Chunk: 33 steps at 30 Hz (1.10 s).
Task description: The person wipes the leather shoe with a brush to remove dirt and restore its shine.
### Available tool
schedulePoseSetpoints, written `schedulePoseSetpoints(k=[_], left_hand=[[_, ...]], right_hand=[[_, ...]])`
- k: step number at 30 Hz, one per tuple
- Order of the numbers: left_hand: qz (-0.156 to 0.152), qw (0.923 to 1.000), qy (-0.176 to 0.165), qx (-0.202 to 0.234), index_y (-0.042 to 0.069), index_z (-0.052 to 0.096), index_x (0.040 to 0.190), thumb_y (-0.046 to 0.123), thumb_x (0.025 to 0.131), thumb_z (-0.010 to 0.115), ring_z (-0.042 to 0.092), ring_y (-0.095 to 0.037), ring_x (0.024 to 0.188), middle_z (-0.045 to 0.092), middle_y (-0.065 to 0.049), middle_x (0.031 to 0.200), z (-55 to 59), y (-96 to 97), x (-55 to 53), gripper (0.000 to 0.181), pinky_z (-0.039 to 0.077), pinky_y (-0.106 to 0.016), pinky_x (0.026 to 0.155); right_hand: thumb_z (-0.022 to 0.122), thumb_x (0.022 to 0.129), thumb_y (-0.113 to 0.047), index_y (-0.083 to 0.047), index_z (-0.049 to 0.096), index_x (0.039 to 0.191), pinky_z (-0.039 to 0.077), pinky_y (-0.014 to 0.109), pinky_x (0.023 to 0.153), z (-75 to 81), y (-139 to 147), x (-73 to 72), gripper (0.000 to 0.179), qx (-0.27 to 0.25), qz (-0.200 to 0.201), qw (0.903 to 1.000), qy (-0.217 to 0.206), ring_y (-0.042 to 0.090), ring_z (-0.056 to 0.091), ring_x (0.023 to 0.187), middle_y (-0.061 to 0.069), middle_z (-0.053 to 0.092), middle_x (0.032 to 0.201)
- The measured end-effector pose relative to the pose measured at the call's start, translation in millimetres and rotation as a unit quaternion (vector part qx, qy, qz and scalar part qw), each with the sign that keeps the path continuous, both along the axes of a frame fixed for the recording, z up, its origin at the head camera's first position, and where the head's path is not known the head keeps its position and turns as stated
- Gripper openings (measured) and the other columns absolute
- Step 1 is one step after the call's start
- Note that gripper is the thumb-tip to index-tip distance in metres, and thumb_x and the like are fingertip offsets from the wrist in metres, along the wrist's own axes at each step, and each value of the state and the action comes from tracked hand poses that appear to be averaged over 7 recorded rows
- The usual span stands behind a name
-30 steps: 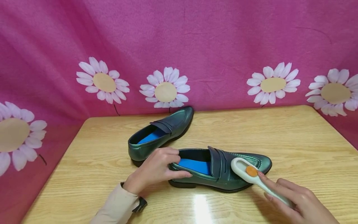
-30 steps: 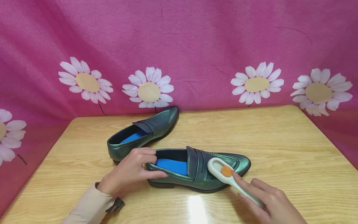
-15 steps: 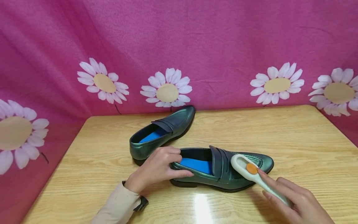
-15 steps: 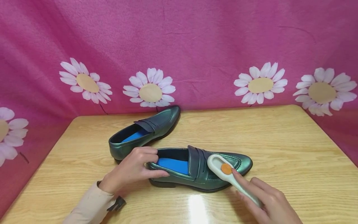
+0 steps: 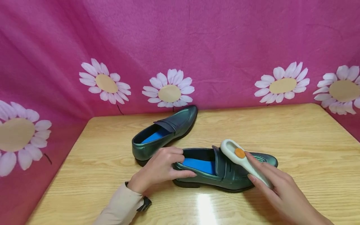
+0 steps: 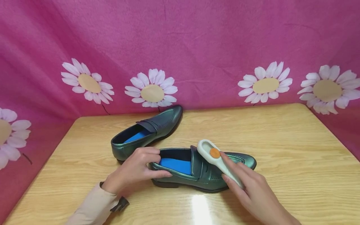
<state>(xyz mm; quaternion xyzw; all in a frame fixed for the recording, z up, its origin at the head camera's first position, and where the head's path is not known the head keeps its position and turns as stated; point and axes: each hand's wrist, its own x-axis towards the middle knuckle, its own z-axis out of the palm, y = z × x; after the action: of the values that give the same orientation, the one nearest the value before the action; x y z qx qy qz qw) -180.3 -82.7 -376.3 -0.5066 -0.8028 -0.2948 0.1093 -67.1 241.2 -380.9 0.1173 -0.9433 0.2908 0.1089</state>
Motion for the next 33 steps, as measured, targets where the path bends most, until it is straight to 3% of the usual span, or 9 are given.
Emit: schedulePoseSetpoints(k=[7, 11, 16, 19, 22, 26, 28, 32, 33], left_hand=[[0.001, 0.9998, -0.019, -0.001, 0.018, 0.047, 0.059, 0.042, 0.078, 0.079, 0.035, -0.001, 0.059, 0.031, 0.008, 0.062, -1.5, 1.6, 2.0, 0.044, 0.028, -0.017, 0.057], [0.001, 0.9998, -0.021, -0.001, 0.018, 0.047, 0.058, 0.041, 0.078, 0.079, 0.034, -0.001, 0.059, 0.031, 0.009, 0.062, -3.0, 2.5, 3.0, 0.044, 0.027, -0.016, 0.057], [-0.001, 0.9997, -0.023, -0.002, 0.019, 0.047, 0.059, 0.043, 0.079, 0.078, 0.034, -0.001, 0.059, 0.031, 0.009, 0.062, -3.9, 4.1, 3.2, 0.044, 0.027, -0.017, 0.057], [0.002, 0.9997, -0.024, -0.004, 0.019, 0.047, 0.059, 0.044, 0.079, 0.078, 0.035, -0.001, 0.058, 0.031, 0.009, 0.062, -2.3, 3.4, 2.7, 0.045, 0.028, -0.017, 0.057], [0.003, 0.9998, -0.019, -0.002, 0.019, 0.045, 0.058, 0.043, 0.078, 0.079, 0.035, -0.001, 0.058, 0.031, 0.009, 0.061, -0.2, 1.7, 1.7, 0.045, 0.027, -0.017, 0.056], [0.0, 0.9999, -0.011, -0.001, 0.019, 0.046, 0.058, 0.041, 0.078, 0.079, 0.034, -0.001, 0.058, 0.031, 0.009, 0.061, 3.8, 1.0, 0.6, 0.045, 0.026, -0.016, 0.055], [-0.001, 0.9999, -0.014, -0.004, 0.019, 0.046, 0.058, 0.042, 0.079, 0.078, 0.034, -0.001, 0.057, 0.031, 0.009, 0.061, 4.5, 1.4, 0.9, 0.045, 0.026, -0.016, 0.055], [-0.002, 0.9998, -0.02, -0.009, 0.019, 0.045, 0.058, 0.041, 0.08, 0.078, 0.034, -0.002, 0.057, 0.03, 0.008, 0.061, 3.3, 1.3, 3.0, 0.045, 0.026, -0.017, 0.055], [-0.003, 0.9997, -0.022, -0.01, 0.019, 0.045, 0.058, 0.041, 0.08, 0.077, 0.034, -0.002, 0.056, 0.03, 0.008, 0.061, 3.1, 1.4, 3.8, 0.045, 0.026, -0.017, 0.054]], right_hand=[[0.063, 0.095, -0.018, -0.023, 0.043, 0.146, 0.046, 0.021, 0.073, 9.2, -7, -32.2, 0.055, -0.032, 0.045, 0.9982, 0.023, 0.017, 0.055, 0.097, 0.009, 0.06, 0.129], [0.062, 0.095, -0.019, -0.022, 0.045, 0.144, 0.046, 0.022, 0.074, 14.0, -11, -40.6, 0.052, -0.031, 0.074, 0.9966, 0.02, 0.014, 0.057, 0.097, 0.007, 0.059, 0.131], [0.065, 0.093, -0.017, -0.024, 0.046, 0.143, 0.045, 0.017, 0.076, 10.8, -10, -24.6, 0.054, -0.029, 0.07, 0.9969, 0.022, 0.006, 0.056, 0.099, 0.004, 0.061, 0.129], [0.065, 0.093, -0.02, -0.029, 0.044, 0.144, 0.047, 0.018, 0.076, 3.8, -9, -3.4, 0.056, -0.036, 0.056, 0.9975, -0.021, 0.004, 0.055, 0.099, 0.0, 0.062, 0.126], [0.067, 0.092, -0.025, -0.033, 0.043, 0.145, 0.046, 0.02, 0.064, -3.8, -16, 18.8, 0.058, -0.027, 0.054, 0.9971, -0.046, 0.0, 0.052, 0.084, -0.014, 0.062, 0.102], [0.074, 0.086, -0.022, -0.03, 0.046, 0.143, 0.036, 0.018, 0.052, -8.5, -29, 34.5, 0.064, -0.014, 0.041, 0.9991, -0.003, -0.005, 0.043, 0.066, -0.02, 0.043, 0.076], [0.073, 0.087, -0.023, -0.031, 0.047, 0.143, 0.039, 0.018, 0.055, -7.7, -31, 33.0, 0.062, -0.01, 0.017, 0.9998, -0.003, -0.004, 0.045, 0.068, -0.021, 0.047, 0.079], [0.061, 0.095, -0.034, -0.035, 0.042, 0.144, 0.051, 0.025, 0.069, -1.0, -30, 19.1, 0.052, -0.021, -0.004, 0.996, -0.086, 0.004, 0.054, 0.087, -0.012, 0.064, 0.107], [0.06, 0.096, -0.035, -0.033, 0.043, 0.144, 0.052, 0.027, 0.072, 0.3, -30, 15.9, 0.052, -0.024, 0.001, 0.9958, -0.088, 0.007, 0.056, 0.091, -0.008, 0.064, 0.115]])
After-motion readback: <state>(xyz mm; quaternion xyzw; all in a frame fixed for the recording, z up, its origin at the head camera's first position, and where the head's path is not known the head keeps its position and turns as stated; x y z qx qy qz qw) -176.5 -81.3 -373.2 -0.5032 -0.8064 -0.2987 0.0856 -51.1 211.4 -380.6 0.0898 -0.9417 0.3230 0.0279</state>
